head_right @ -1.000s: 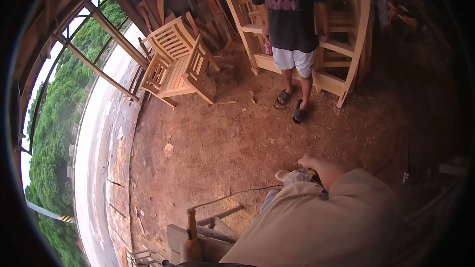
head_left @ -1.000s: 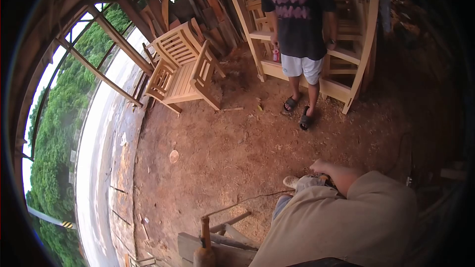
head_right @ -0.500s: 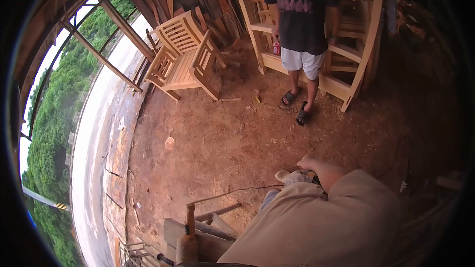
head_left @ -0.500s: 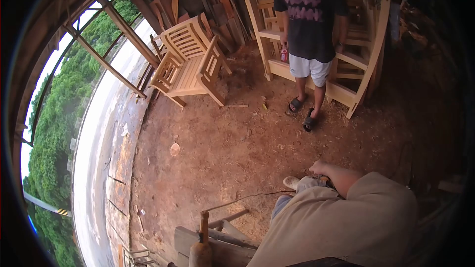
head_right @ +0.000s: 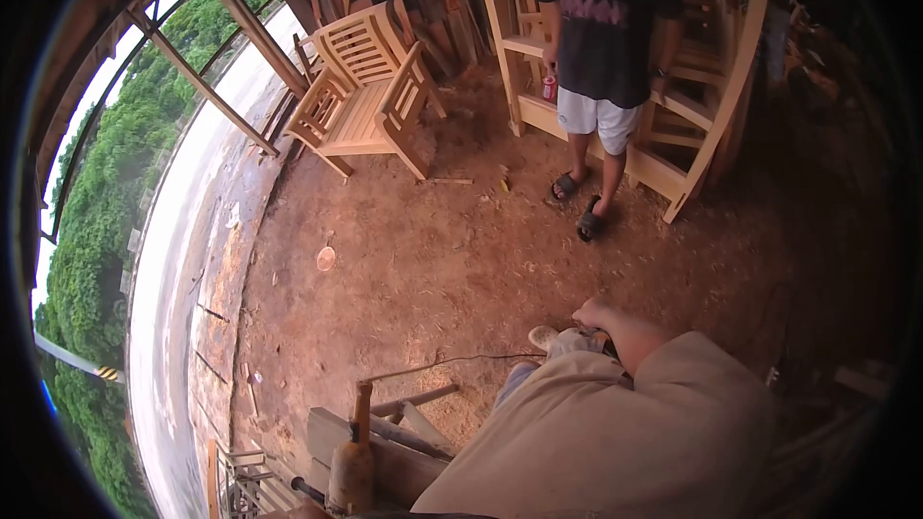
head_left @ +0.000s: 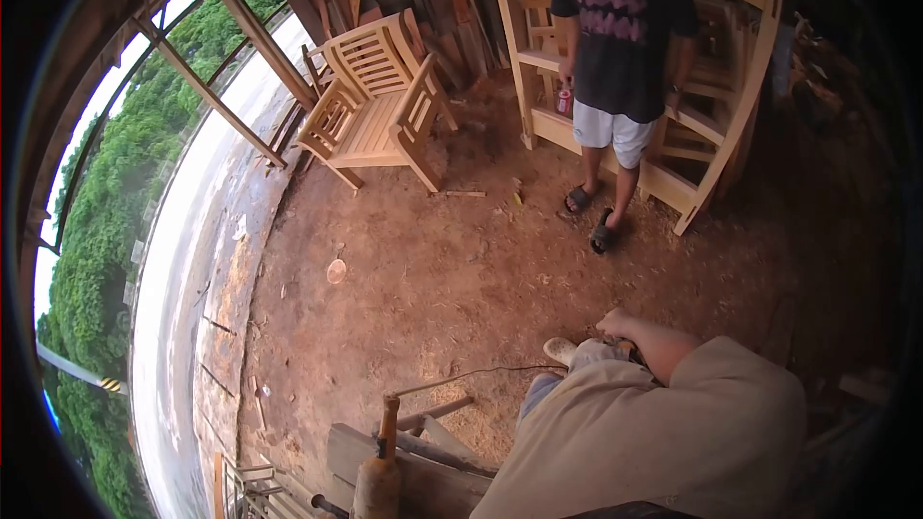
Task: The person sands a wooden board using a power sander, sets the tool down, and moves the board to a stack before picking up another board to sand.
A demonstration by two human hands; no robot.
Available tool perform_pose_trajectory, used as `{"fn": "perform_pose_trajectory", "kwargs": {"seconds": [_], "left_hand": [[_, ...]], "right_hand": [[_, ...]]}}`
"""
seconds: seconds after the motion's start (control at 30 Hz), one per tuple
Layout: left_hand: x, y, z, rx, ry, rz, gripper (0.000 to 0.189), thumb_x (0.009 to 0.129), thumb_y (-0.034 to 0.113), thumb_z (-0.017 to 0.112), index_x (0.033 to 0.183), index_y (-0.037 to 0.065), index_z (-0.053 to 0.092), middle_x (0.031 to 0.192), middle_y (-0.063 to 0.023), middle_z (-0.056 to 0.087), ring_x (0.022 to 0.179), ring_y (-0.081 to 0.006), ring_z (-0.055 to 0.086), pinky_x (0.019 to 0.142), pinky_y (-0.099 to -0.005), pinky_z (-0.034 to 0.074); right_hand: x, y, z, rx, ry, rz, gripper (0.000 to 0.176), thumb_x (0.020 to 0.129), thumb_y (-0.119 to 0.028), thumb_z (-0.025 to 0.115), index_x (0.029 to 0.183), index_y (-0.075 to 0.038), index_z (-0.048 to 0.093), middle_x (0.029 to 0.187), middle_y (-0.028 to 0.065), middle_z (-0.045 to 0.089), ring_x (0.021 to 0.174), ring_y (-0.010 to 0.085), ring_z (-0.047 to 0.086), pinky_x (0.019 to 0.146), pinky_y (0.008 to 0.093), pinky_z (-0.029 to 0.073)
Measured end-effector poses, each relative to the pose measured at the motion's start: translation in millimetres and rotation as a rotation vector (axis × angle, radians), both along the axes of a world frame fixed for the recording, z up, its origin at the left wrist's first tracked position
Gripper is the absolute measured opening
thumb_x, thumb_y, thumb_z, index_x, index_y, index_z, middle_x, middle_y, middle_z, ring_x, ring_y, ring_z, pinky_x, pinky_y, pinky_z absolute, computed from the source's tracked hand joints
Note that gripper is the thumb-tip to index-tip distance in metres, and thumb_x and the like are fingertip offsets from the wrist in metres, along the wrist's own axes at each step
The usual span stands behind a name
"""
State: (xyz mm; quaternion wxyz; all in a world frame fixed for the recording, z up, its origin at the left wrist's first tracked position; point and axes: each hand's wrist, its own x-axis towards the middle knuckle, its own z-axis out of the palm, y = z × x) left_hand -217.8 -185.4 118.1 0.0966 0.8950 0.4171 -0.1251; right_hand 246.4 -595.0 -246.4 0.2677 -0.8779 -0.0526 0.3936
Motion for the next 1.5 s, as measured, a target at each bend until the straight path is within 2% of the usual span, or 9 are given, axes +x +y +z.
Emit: {"fn": "perform_pose_trajectory", "kwargs": {"seconds": [0.07, 0.17, 0.47, 0.6, 0.67, 0.8, 1.07, 1.17, 1.5], "left_hand": [[0.8, 0.4, 0.9, -0.001, -0.001, 0.001, 0.030, 0.099, 0.023, 0.055, 0.101, -0.004, 0.069, 0.088, -0.0193, 0.071, 0.079, -0.0411, 0.071, 0.061, -0.0476, 0.057], [5.4, 5.1, -0.3, 0.000, -0.002, -0.008, 0.030, 0.099, 0.023, 0.055, 0.101, -0.004, 0.069, 0.088, -0.0193, 0.071, 0.079, -0.0410, 0.071, 0.062, -0.0475, 0.057], [14.9, 15.8, -4.8, -0.005, -0.013, -0.029, 0.030, 0.099, 0.022, 0.055, 0.101, -0.004, 0.069, 0.089, -0.0193, 0.071, 0.080, -0.0407, 0.071, 0.062, -0.0472, 0.057], [14.9, 17.2, -5.0, -0.005, -0.013, -0.032, 0.030, 0.099, 0.022, 0.055, 0.102, -0.004, 0.069, 0.090, -0.0193, 0.071, 0.080, -0.0405, 0.071, 0.062, -0.0470, 0.057], [14.8, 17.8, -5.2, -0.006, -0.019, -0.026, 0.029, 0.099, 0.022, 0.055, 0.102, -0.004, 0.069, 0.090, -0.0193, 0.071, 0.080, -0.0404, 0.071, 0.062, -0.0470, 0.057], [12.2, 17.2, -7.4, 0.000, -0.024, -0.018, 0.029, 0.099, 0.022, 0.055, 0.102, -0.004, 0.069, 0.091, -0.0193, 0.071, 0.080, -0.0403, 0.071, 0.062, -0.0468, 0.057], [7.9, 18.4, -7.7, 0.003, -0.027, -0.005, 0.029, 0.099, 0.021, 0.056, 0.102, -0.004, 0.068, 0.092, -0.0193, 0.071, 0.081, -0.0400, 0.071, 0.063, -0.0465, 0.058], [8.3, 19.3, -9.0, 0.006, -0.029, -0.005, 0.029, 0.099, 0.021, 0.056, 0.102, -0.004, 0.068, 0.092, -0.0192, 0.071, 0.081, -0.0399, 0.071, 0.063, -0.0464, 0.058], [6.3, 18.2, -10.6, 0.007, -0.036, 0.010, 0.028, 0.099, 0.021, 0.056, 0.103, -0.004, 0.068, 0.094, -0.0192, 0.071, 0.082, -0.0396, 0.071, 0.063, -0.0461, 0.058]], "right_hand": [[-1.7, 1.4, 21.3, -0.021, 0.029, 0.009, 0.035, 0.084, -0.035, 0.071, 0.087, -0.002, 0.079, 0.080, 0.0138, 0.077, 0.072, 0.0234, 0.074, 0.071, 0.0372, 0.058], [1.6, -2.8, 16.1, 0.014, 0.038, 0.071, 0.036, 0.084, -0.037, 0.070, 0.090, -0.002, 0.079, 0.083, 0.0149, 0.078, 0.075, 0.0242, 0.075, 0.073, 0.0377, 0.059], [-10.3, -22.4, 28.7, -0.006, 0.058, -0.126, 0.041, 0.084, -0.039, 0.069, 0.099, -0.002, 0.080, 0.096, 0.0162, 0.079, 0.091, 0.0258, 0.075, 0.088, 0.0389, 0.057], [-11.8, -21.0, 41.1, -0.011, 0.090, -0.180, 0.040, 0.084, -0.039, 0.069, 0.099, -0.003, 0.080, 0.096, 0.0154, 0.079, 0.090, 0.0265, 0.075, 0.087, 0.0394, 0.057], [-7.8, -17.3, 45.6, -0.056, 0.068, -0.073, 0.040, 0.085, -0.040, 0.069, 0.098, -0.004, 0.080, 0.095, 0.0143, 0.079, 0.089, 0.0273, 0.075, 0.086, 0.0402, 0.057], [-8.9, -11.3, 51.9, -0.068, 0.022, -0.041, 0.041, 0.084, -0.042, 0.069, 0.094, -0.003, 0.079, 0.091, 0.0136, 0.079, 0.088, 0.0277, 0.075, 0.085, 0.0407, 0.057], [-6.2, -5.2, 41.4, -0.073, 0.029, -0.055, 0.039, 0.085, -0.041, 0.070, 0.092, -0.003, 0.079, 0.089, 0.0140, 0.078, 0.082, 0.0259, 0.074, 0.080, 0.0398, 0.057], [-6.0, -3.9, 25.9, -0.062, -0.054, 0.028, 0.039, 0.085, -0.040, 0.070, 0.091, -0.003, 0.079, 0.087, 0.0132, 0.078, 0.081, 0.0259, 0.074, 0.080, 0.0392, 0.057], [-4.4, -5.9, 24.4, -0.091, -0.035, 0.008, 0.042, 0.084, -0.044, 0.070, 0.089, -0.003, 0.079, 0.086, 0.0141, 0.078, 0.082, 0.0274, 0.075, 0.082, 0.0385, 0.058]]}}
